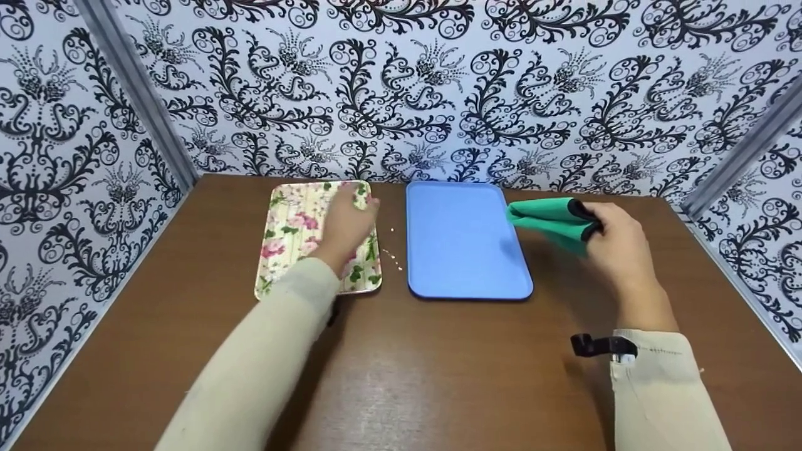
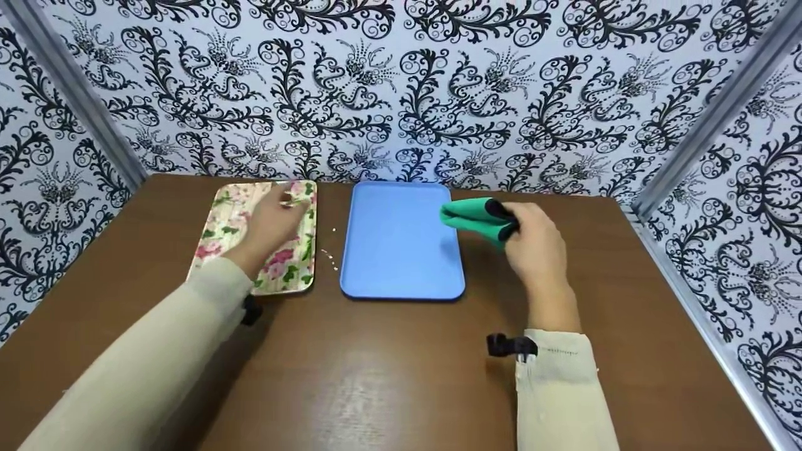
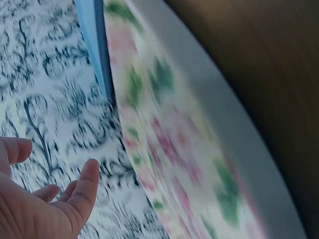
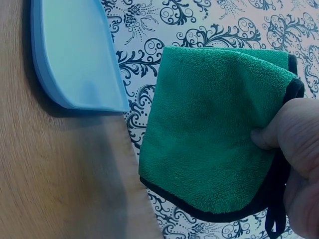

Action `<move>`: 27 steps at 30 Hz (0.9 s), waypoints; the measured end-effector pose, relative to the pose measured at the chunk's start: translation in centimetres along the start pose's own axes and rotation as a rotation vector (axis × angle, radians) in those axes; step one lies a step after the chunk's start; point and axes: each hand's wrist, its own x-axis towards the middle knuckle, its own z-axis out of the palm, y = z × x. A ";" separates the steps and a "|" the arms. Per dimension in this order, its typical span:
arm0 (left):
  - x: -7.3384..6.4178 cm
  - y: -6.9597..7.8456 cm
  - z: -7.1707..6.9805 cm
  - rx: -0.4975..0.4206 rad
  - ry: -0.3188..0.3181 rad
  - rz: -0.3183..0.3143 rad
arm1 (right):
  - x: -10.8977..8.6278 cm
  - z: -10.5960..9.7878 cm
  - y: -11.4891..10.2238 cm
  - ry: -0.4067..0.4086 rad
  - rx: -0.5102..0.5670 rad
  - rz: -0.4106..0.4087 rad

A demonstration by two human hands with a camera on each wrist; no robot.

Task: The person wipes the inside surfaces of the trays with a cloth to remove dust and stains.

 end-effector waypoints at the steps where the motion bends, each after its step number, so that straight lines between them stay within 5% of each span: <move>1: -0.2 0.4 0.6 0.006 -0.016 0.010 | 0.0 0.0 0.0 0.005 0.000 -0.003; 10: -1.1 2.0 5.0 0.186 -0.136 0.028 | -0.2 0.0 -0.2 0.002 -0.011 0.001; 19: -0.7 0.6 7.5 0.331 -0.187 0.050 | -0.2 0.1 -0.2 -0.013 -0.004 0.005; 27: -1.4 1.1 7.6 0.389 -0.218 0.065 | -0.2 0.1 -0.3 -0.029 -0.011 0.012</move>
